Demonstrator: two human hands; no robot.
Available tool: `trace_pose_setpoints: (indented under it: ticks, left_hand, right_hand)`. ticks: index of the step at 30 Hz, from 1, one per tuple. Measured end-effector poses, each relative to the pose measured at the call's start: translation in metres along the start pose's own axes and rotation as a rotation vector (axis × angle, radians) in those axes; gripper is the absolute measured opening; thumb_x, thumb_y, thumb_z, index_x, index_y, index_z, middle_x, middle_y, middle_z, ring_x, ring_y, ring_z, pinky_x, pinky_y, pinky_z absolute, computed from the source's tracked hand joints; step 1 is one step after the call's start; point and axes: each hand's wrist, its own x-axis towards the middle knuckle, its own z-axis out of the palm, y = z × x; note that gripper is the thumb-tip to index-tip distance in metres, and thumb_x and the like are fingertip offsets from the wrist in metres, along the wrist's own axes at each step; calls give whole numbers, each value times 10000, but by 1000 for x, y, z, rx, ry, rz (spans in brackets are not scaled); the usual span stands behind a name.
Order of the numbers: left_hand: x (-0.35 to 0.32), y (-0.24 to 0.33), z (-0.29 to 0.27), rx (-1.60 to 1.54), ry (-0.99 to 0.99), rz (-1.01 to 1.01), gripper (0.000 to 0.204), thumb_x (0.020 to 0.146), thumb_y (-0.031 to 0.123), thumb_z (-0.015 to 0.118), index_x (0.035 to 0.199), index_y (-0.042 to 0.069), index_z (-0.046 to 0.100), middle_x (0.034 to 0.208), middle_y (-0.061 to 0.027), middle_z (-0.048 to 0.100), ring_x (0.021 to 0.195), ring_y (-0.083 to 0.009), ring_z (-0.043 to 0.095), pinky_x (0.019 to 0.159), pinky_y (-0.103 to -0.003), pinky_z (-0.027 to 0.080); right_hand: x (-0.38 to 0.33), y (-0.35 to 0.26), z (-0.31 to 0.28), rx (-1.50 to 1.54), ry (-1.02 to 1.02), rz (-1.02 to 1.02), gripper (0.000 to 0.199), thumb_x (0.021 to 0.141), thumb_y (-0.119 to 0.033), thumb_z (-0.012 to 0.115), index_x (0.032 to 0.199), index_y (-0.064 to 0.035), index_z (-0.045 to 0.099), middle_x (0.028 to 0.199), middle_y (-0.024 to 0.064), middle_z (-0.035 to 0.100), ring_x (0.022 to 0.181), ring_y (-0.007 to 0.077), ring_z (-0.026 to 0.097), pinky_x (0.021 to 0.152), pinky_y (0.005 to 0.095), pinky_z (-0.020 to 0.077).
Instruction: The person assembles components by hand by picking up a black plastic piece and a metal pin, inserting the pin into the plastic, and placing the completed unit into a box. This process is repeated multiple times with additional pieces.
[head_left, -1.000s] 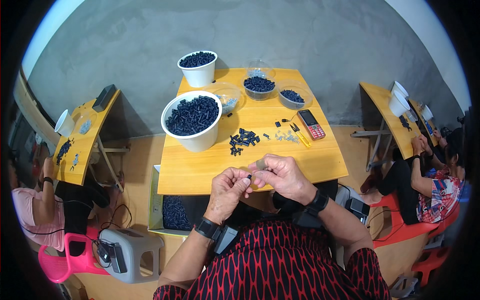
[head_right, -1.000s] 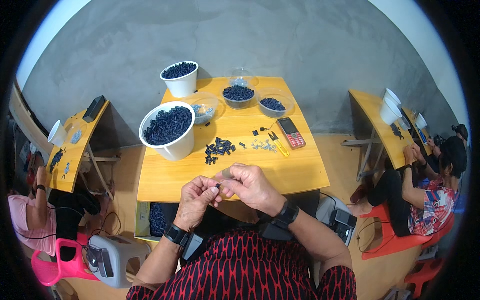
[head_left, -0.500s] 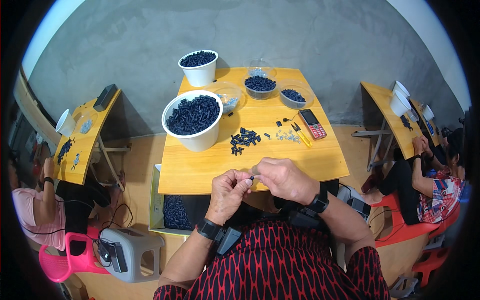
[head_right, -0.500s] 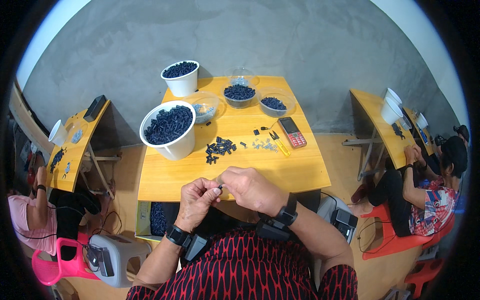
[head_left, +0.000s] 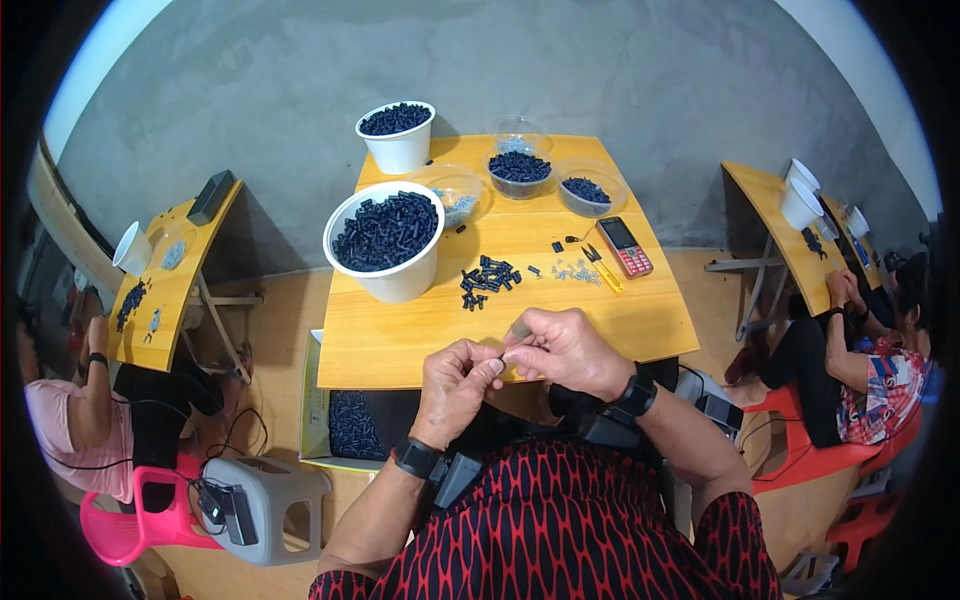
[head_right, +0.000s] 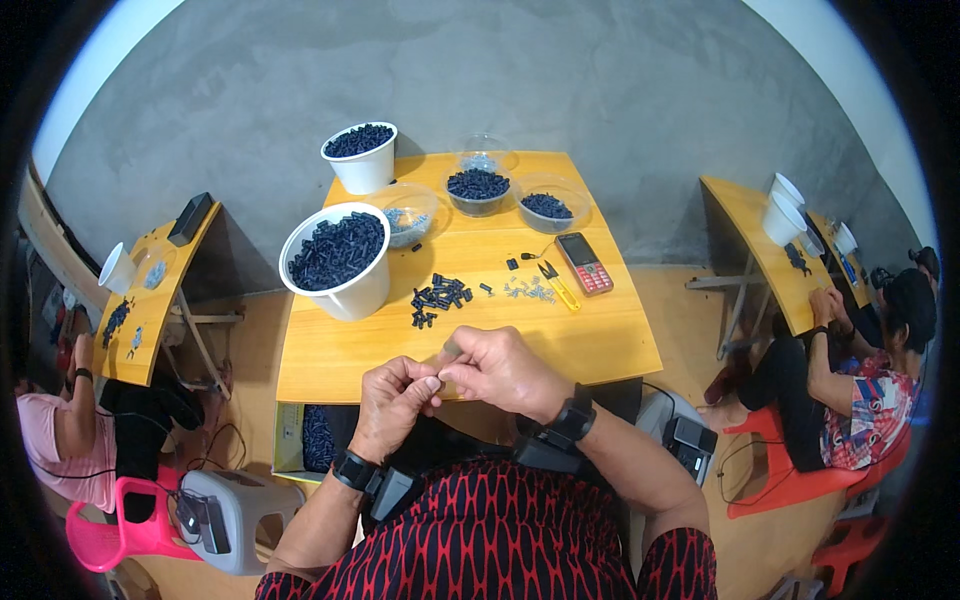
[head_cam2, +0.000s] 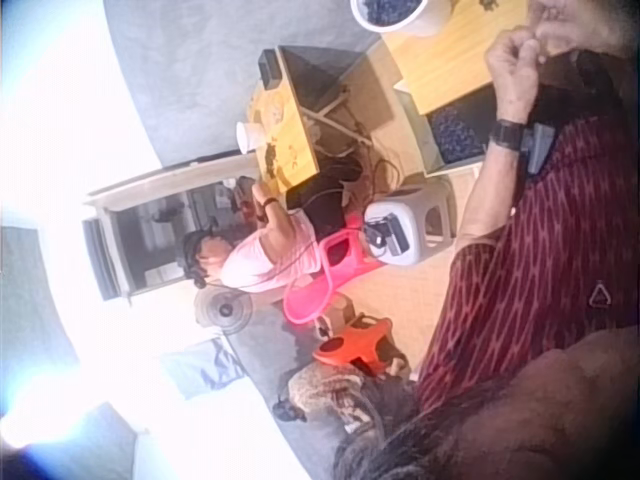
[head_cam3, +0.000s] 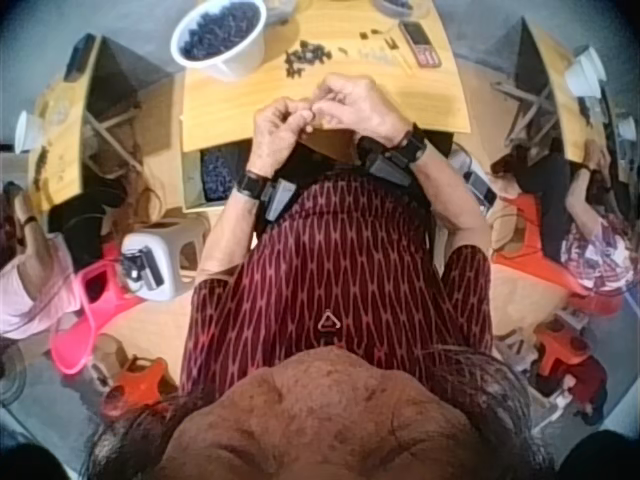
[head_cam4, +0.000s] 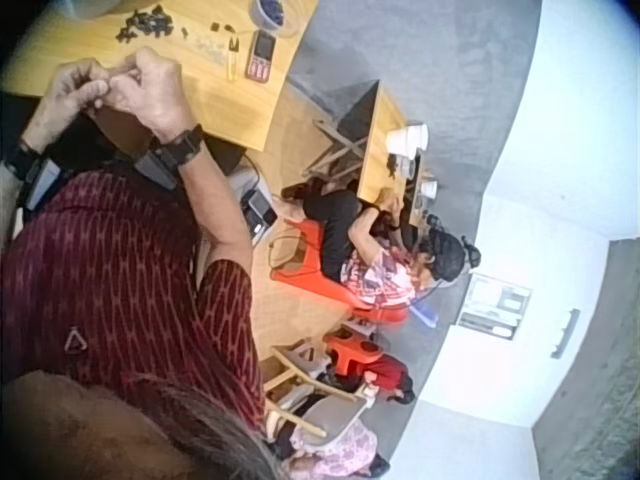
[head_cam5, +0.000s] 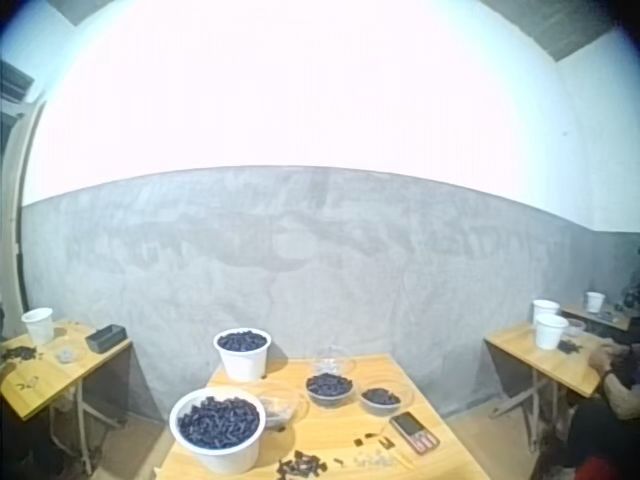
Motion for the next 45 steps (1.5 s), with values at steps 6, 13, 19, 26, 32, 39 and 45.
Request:
trace_pose_setpoints:
  ticks: [6, 13, 19, 26, 32, 39, 45]
  left_hand:
    - [1, 1, 0, -140, 27, -97, 80, 911, 52, 639, 928, -24, 619, 784, -57, 660, 638, -96, 613, 542, -214, 498]
    - [3, -1, -4, -143, 2, -112, 73, 909, 43, 637, 930, -25, 622, 785, -62, 663, 640, -94, 611, 544, -210, 498]
    - [3, -5, -5, -108, 22, -104, 56, 908, 29, 630, 927, -23, 619, 783, -58, 658, 636, -93, 607, 543, -210, 499]
    - [8, -10, -13, -208, 211, -55, 44, 936, 45, 592, 972, 21, 583, 817, -30, 628, 645, -75, 588, 550, -196, 490]
    - [11, -2, -22, -273, 323, -58, 70, 944, 64, 580, 1000, 23, 575, 804, -31, 620, 627, -78, 569, 549, -201, 466]
    - [14, -1, -26, -275, 351, -62, 77, 947, 85, 586, 1002, 35, 566, 815, -34, 626, 625, -82, 568, 549, -204, 455]
    - [14, -7, -28, -278, 355, -47, 73, 940, 74, 589, 996, 31, 567, 796, -39, 624, 621, -87, 569, 546, -205, 456]
  right_hand:
    - [-4, 24, 2, 148, 75, -64, 67, 881, -23, 663, 899, 33, 631, 845, 72, 678, 724, 98, 650, 656, 237, 542]
    - [-1, 23, 9, -234, 112, -290, 81, 828, -29, 673, 822, 42, 636, 776, 125, 639, 656, 161, 636, 603, 274, 490]
    - [2, 32, 16, -125, 96, -197, 75, 844, -28, 659, 829, 42, 634, 765, 106, 633, 666, 147, 641, 582, 273, 498]
    - [32, 29, 6, 3, 147, 56, 169, 895, -65, 623, 1004, 63, 643, 730, 68, 651, 655, 90, 637, 601, 234, 531]
    - [67, 47, 12, -596, 286, -262, 161, 835, -101, 664, 883, 48, 625, 834, 191, 641, 740, 313, 654, 667, 391, 512]
    - [74, 44, 16, -705, 279, -286, 154, 824, -114, 659, 821, 32, 609, 812, 206, 611, 762, 395, 617, 688, 453, 493]
    - [69, 42, 15, -829, 255, -203, 141, 823, -108, 637, 810, 29, 605, 814, 212, 608, 782, 404, 611, 703, 465, 490]
